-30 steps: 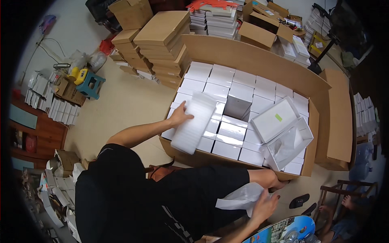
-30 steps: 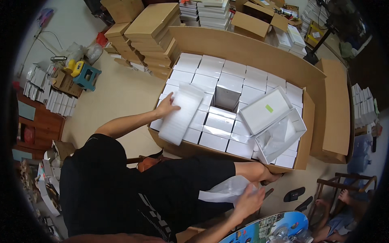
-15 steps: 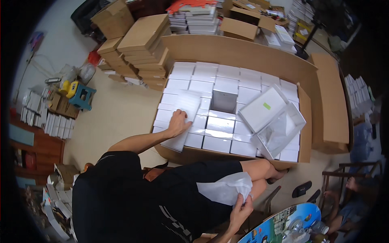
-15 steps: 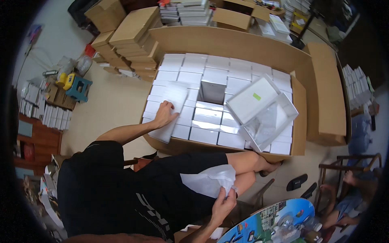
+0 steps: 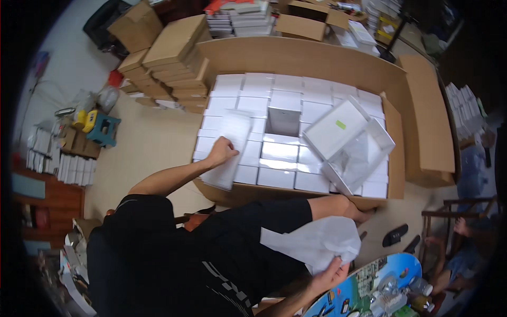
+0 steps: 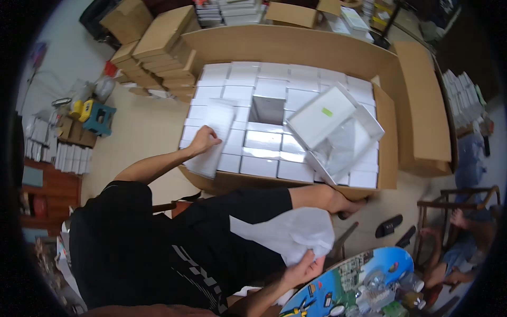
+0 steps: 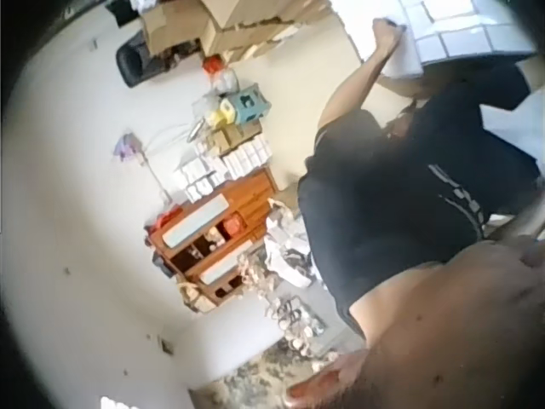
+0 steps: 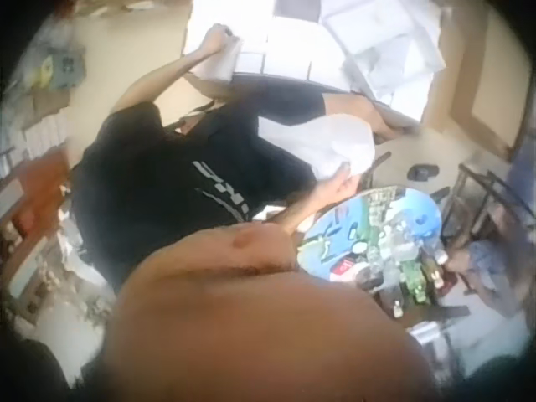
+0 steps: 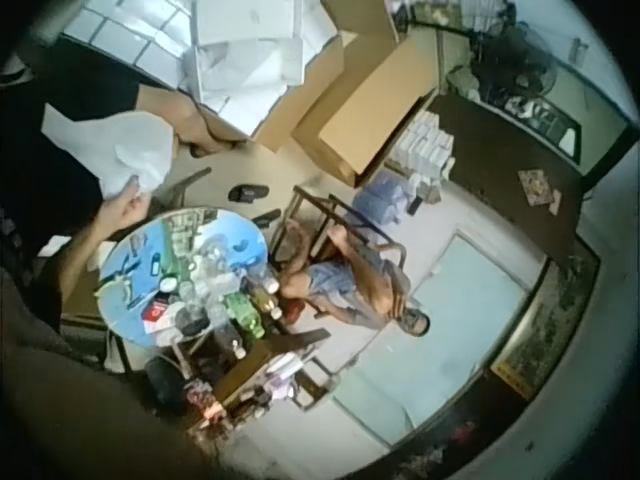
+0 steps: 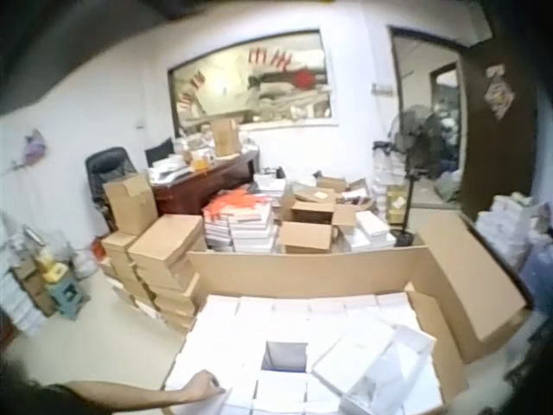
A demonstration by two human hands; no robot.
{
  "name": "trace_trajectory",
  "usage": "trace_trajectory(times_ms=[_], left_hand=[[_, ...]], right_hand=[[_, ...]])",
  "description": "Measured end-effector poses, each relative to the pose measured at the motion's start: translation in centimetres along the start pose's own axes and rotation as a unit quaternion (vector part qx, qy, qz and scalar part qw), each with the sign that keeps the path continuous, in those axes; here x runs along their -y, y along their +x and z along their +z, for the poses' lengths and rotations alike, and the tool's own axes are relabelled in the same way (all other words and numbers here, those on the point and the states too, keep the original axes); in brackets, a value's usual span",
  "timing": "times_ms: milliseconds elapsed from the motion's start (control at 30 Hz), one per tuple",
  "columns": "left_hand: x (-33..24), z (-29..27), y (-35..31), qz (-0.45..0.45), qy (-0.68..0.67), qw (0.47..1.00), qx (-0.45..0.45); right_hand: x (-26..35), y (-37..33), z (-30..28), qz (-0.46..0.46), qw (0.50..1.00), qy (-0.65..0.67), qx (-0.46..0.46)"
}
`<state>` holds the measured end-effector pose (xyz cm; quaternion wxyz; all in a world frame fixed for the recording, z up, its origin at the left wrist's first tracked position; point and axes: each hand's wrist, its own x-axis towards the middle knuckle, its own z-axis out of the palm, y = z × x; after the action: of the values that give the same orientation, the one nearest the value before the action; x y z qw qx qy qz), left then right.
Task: The person is repairing a silver high-heeled shoe by hand. They use a wooden stick to apply adhesive to the heel and sole, then use pliers to adjust the heel structure. The person also handles white tissue paper and places the shoe into a white box.
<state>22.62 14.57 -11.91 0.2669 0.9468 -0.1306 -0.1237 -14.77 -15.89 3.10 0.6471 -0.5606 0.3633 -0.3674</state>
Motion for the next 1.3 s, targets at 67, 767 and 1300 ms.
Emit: trace_trajectory(times_ms=[67, 767, 1300], left_hand=[[-0.4, -0.4, -0.1, 0.002, 0.001, 1.000, -0.009], [-5.4, -11.2, 2.2, 0.046, -0.062, 0.979, -0.188], [-39.0, 8.0, 6.2, 0.293, -0.444, 0.844, 0.069]], right_hand=[[-0.2, 0.2, -0.2, 0.007, 1.000, 0.017, -0.002], [-0.4, 1.4, -0.8, -0.012, 0.990, 0.090, -0.105], [5.0, 19.2, 2.9, -0.117, 0.971, 0.173, -0.116]])
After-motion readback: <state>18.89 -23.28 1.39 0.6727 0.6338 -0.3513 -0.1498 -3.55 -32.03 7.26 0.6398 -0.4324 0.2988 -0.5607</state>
